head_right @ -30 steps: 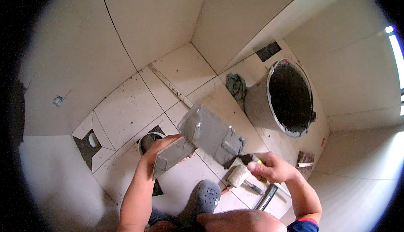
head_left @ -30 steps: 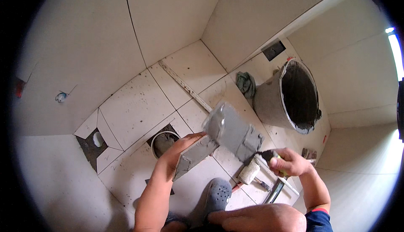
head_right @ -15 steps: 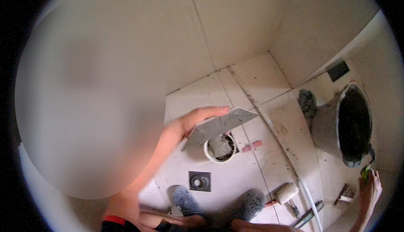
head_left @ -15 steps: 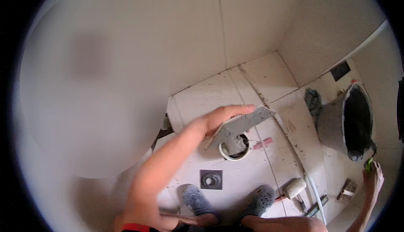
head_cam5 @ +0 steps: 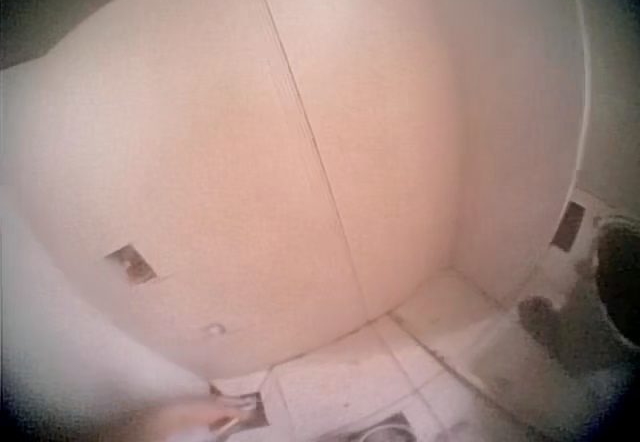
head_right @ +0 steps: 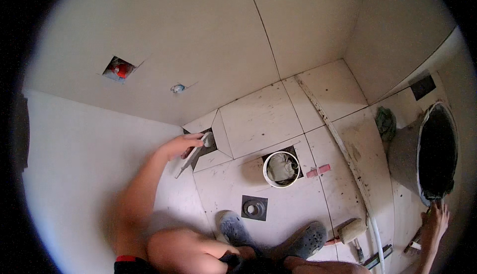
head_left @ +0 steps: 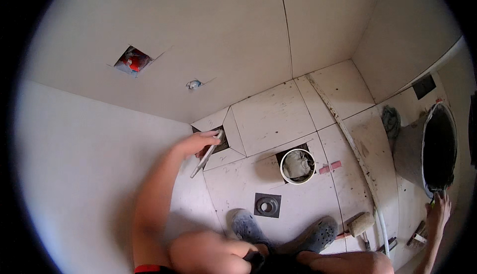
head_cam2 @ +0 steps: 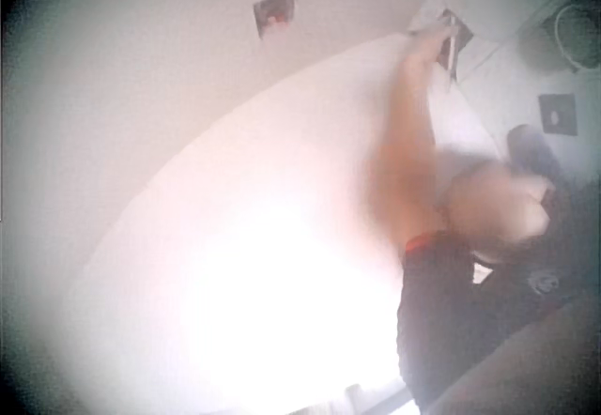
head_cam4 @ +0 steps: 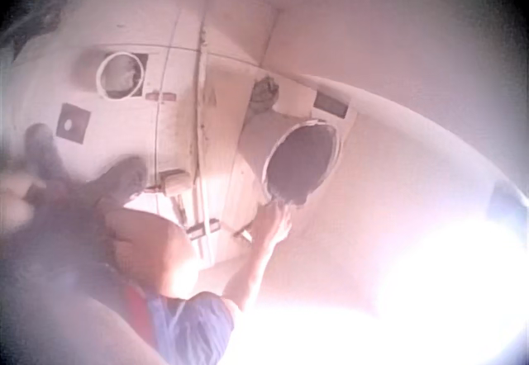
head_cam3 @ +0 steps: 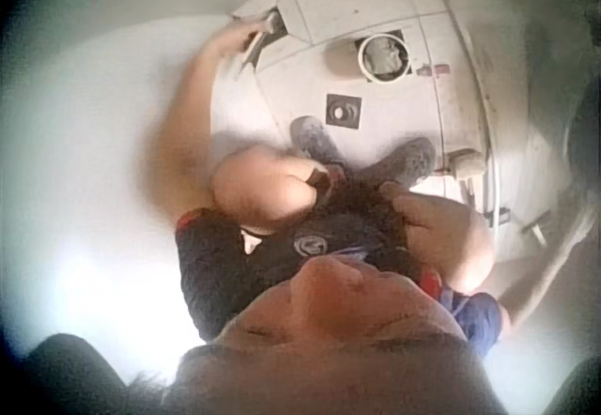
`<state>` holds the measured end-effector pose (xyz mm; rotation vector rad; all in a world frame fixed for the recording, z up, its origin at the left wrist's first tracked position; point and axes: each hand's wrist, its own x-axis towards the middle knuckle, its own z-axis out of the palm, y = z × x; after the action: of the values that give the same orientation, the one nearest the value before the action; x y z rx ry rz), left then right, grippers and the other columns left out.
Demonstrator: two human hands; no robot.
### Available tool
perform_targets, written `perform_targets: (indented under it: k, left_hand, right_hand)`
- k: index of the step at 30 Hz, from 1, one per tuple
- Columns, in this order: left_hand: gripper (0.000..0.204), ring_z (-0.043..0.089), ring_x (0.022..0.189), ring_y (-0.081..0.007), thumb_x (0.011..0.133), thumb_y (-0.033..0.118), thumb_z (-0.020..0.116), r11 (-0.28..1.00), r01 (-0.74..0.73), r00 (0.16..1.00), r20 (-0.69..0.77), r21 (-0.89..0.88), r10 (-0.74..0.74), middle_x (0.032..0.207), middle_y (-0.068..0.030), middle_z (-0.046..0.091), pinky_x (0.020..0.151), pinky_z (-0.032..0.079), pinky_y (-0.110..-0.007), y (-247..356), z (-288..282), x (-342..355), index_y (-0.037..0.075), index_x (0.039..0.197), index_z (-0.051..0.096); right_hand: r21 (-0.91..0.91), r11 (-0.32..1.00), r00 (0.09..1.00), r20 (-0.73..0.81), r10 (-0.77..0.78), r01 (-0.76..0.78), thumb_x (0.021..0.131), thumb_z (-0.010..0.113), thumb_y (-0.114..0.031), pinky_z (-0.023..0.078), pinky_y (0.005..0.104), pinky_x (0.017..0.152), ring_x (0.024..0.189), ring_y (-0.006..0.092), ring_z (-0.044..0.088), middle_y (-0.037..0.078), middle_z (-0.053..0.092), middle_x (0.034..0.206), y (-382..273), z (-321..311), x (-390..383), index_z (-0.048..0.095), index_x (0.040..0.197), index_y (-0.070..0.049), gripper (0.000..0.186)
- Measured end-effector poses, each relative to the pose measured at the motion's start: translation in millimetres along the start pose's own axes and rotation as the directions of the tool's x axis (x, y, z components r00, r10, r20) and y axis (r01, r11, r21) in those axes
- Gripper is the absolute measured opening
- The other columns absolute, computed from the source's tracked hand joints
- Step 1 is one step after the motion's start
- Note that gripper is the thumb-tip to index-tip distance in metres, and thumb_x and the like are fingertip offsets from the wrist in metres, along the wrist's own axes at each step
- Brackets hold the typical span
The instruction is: The person applies mortar to the back of floor tiles using a trowel, places the tiles into position around a floor drain, and taps them level with a rubber mallet.
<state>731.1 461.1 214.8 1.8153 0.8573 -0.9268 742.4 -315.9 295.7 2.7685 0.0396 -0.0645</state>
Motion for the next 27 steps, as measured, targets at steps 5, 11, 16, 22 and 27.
perform_targets:
  k: [5, 11, 16, 22, 27]
  left_hand:
    - [0.065, 0.06, 0.09, -0.0219, 0.09, 0.034, 0.064, 0.97, 0.082, 0.931, -0.366, 0.231, 0.009, 0.102, -0.0117, 0.065, 0.079, 0.049, -0.035, -41.1, 10.8, 6.3, 0.003, 0.144, 0.047]
    - [0.072, 0.056, 0.118, -0.044, 0.092, 0.042, 0.058, 0.789, 0.369, 0.749, -0.66, 0.492, 0.061, 0.129, -0.0324, 0.054, 0.101, 0.047, -0.047, -83.6, 23.3, 48.3, 0.005, 0.15, 0.036]
    - [0.072, 0.058, 0.114, -0.0436, 0.093, 0.039, 0.059, 0.794, 0.37, 0.722, -0.687, 0.482, 0.081, 0.129, -0.033, 0.051, 0.097, 0.049, -0.047, -87.3, 27.9, 72.9, 0.004, 0.15, 0.033]
    - [0.072, 0.057, 0.112, -0.0425, 0.092, 0.036, 0.061, 0.744, 0.377, 0.703, -0.694, 0.552, 0.159, 0.121, -0.0317, 0.056, 0.095, 0.05, -0.047, -104.2, 14.8, 97.3, -0.004, 0.146, 0.035]
    - [0.071, 0.056, 0.112, -0.0426, 0.091, 0.035, 0.062, 0.718, 0.394, 0.725, -0.674, 0.574, 0.142, 0.119, -0.0308, 0.058, 0.095, 0.05, -0.047, -101.1, 11.9, 111.0, -0.006, 0.144, 0.036]
  right_hand:
    - [0.608, 0.793, 0.973, 0.205, -0.104, -0.043, 0.076, 0.07, 0.004, 0.05, 0.0394, 0.075, 0.081, 0.0318, 0.064, 0.018, 0.063, 0.094, -86.8, -47.9, -24.5, 0.065, 0.101, 0.002, 0.026]
    - [0.783, 0.622, 0.87, 0.321, -0.375, -0.021, 0.073, 0.075, -0.005, 0.053, 0.0383, 0.069, 0.076, 0.0296, 0.069, 0.017, 0.067, 0.081, -120.5, 45.1, -98.3, 0.071, 0.089, 0.0, 0.017]
    - [0.833, 0.551, 0.712, 0.421, -0.561, -0.058, 0.073, 0.076, -0.009, 0.057, 0.036, 0.072, 0.078, 0.0266, 0.071, 0.016, 0.07, 0.086, -129.1, 99.3, -138.0, 0.072, 0.093, -0.004, 0.02]
    - [0.727, 0.64, 0.725, 0.578, -0.375, -0.249, 0.077, 0.073, -0.022, 0.057, 0.0352, 0.072, 0.078, 0.0272, 0.072, 0.018, 0.069, 0.084, -135.5, 69.7, -133.4, 0.073, 0.093, 0.0, 0.027]
    - [0.704, 0.647, 0.716, 0.61, -0.34, -0.293, 0.077, 0.072, -0.016, 0.057, 0.0346, 0.071, 0.077, 0.0264, 0.072, 0.018, 0.069, 0.084, -134.5, 71.4, -132.7, 0.072, 0.094, 0.002, 0.025]
